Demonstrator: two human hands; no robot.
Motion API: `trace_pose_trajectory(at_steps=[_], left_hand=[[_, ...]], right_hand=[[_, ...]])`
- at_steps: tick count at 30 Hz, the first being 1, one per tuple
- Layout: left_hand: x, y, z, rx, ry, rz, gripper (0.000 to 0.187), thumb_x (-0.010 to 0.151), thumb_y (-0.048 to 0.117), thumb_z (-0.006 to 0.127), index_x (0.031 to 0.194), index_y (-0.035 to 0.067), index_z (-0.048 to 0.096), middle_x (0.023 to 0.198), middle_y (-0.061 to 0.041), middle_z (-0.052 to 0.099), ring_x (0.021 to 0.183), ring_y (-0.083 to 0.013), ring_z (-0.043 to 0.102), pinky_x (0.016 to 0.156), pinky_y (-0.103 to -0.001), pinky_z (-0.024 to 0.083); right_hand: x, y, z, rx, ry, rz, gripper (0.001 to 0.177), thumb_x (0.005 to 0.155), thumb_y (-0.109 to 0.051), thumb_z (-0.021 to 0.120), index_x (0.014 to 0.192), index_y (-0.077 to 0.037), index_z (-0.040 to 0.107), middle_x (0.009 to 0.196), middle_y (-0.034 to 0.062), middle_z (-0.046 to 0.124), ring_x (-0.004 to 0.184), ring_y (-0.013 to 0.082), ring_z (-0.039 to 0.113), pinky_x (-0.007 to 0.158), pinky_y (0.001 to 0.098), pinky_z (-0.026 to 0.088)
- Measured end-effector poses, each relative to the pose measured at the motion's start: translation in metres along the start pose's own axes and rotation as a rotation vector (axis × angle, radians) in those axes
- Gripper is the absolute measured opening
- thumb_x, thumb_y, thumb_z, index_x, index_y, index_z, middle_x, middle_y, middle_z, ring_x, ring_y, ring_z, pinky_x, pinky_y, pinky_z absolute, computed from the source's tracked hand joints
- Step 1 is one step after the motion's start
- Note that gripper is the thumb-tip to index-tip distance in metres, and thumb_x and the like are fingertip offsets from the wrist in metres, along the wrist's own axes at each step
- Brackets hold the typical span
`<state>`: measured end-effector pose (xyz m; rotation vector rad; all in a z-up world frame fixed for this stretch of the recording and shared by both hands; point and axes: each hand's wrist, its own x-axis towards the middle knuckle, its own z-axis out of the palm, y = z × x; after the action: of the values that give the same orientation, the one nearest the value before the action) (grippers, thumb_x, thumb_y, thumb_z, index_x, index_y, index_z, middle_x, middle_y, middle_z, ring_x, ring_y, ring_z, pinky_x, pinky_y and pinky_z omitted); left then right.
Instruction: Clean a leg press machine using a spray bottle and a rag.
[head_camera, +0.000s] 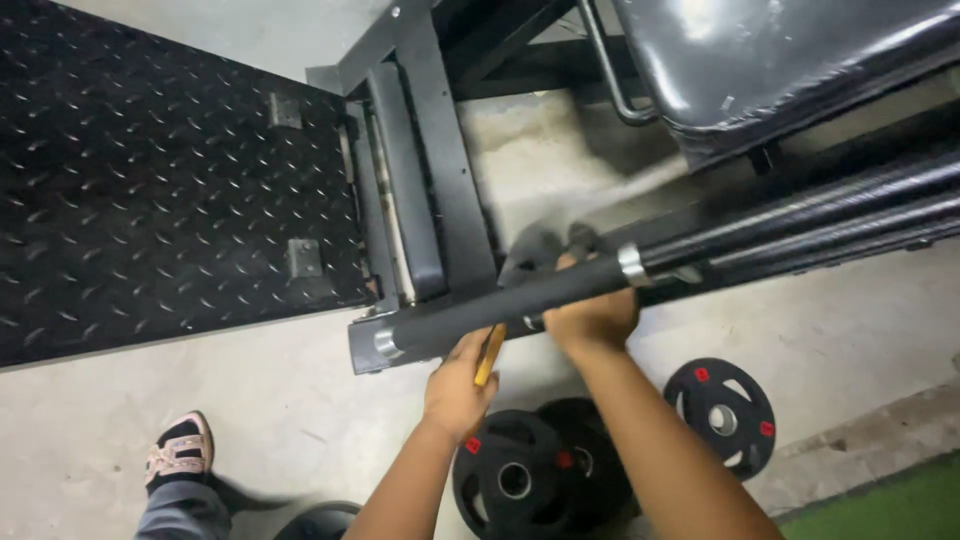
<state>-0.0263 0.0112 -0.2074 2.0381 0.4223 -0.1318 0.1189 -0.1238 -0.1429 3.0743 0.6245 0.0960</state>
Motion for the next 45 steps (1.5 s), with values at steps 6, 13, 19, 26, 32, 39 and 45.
trace_pose_trajectory(at_steps=[6,13,19,26,32,39,45], left_hand=[[-0.026,-0.104,-0.018,0.066,0.151,0.202,0.073,0.075,0.01,0.075,0.143,0.014,0.048,0.145,-0.015,0.053,0.133,-0.0385,0.052,0.106,-0.045,0.044],[-0.035,-0.146,-0.06,0.072,0.006,-0.099,0.072,0.078,0.013,0.074,0.145,0.021,0.052,0.151,-0.014,0.048,0.129,-0.0354,0.054,0.104,-0.043,0.046],[-0.037,-0.163,-0.05,0.001,0.13,0.078,0.069,0.074,0.012,0.076,0.139,0.011,0.053,0.144,-0.016,0.054,0.131,-0.0389,0.052,0.106,-0.045,0.045],[-0.027,-0.149,-0.059,0.063,-0.041,-0.049,0.071,0.075,0.015,0.078,0.141,0.019,0.052,0.145,-0.005,0.056,0.128,-0.0321,0.055,0.104,-0.044,0.045],[-0.024,-0.186,-0.066,0.189,-0.137,-0.095,0.071,0.076,0.017,0.078,0.141,0.025,0.052,0.14,0.0,0.058,0.127,-0.0274,0.056,0.108,-0.05,0.038],[-0.023,-0.211,-0.097,0.2,-0.127,-0.265,0.072,0.075,0.017,0.077,0.142,0.029,0.054,0.136,0.002,0.06,0.127,-0.0254,0.056,0.108,-0.049,0.039],[-0.016,-0.256,-0.104,0.176,-0.001,-0.216,0.07,0.073,0.016,0.078,0.139,0.023,0.056,0.135,-0.004,0.061,0.125,-0.0299,0.057,0.101,-0.046,0.044]], right_hand=[[-0.018,-0.073,0.175,-0.387,0.047,-0.065,0.038,0.093,-0.028,0.05,0.119,-0.006,0.067,0.133,0.0311,0.059,0.128,0.0496,0.053,0.112,0.0606,0.033],[-0.065,-0.076,0.179,-0.343,0.455,-0.259,0.035,0.096,-0.02,0.059,0.124,-0.002,0.069,0.136,0.0246,0.062,0.129,0.0403,0.058,0.109,0.0479,0.048],[-0.061,-0.047,0.173,-0.378,0.442,-0.382,0.02,0.096,-0.025,0.065,0.111,-0.013,0.071,0.102,0.0088,0.065,0.092,0.031,0.06,0.08,0.0403,0.05],[-0.039,-0.077,0.11,-0.091,0.364,-0.398,0.034,0.086,-0.011,0.063,0.119,-0.008,0.07,0.118,0.0194,0.068,0.112,0.0379,0.064,0.099,0.0473,0.051],[-0.061,-0.094,0.199,0.069,0.411,-0.475,0.03,0.092,-0.01,0.063,0.12,-0.001,0.067,0.125,0.0196,0.068,0.118,0.0392,0.064,0.105,0.051,0.049],[-0.115,-0.151,0.297,0.538,-0.23,-0.333,0.031,0.094,-0.013,0.056,0.121,-0.018,0.069,0.136,0.0154,0.066,0.121,0.035,0.063,0.1,0.0452,0.051],[-0.088,-0.238,0.346,0.467,-0.202,-0.359,0.033,0.088,-0.008,0.055,0.119,-0.012,0.066,0.148,0.0202,0.051,0.133,0.0415,0.048,0.107,0.0505,0.04]])
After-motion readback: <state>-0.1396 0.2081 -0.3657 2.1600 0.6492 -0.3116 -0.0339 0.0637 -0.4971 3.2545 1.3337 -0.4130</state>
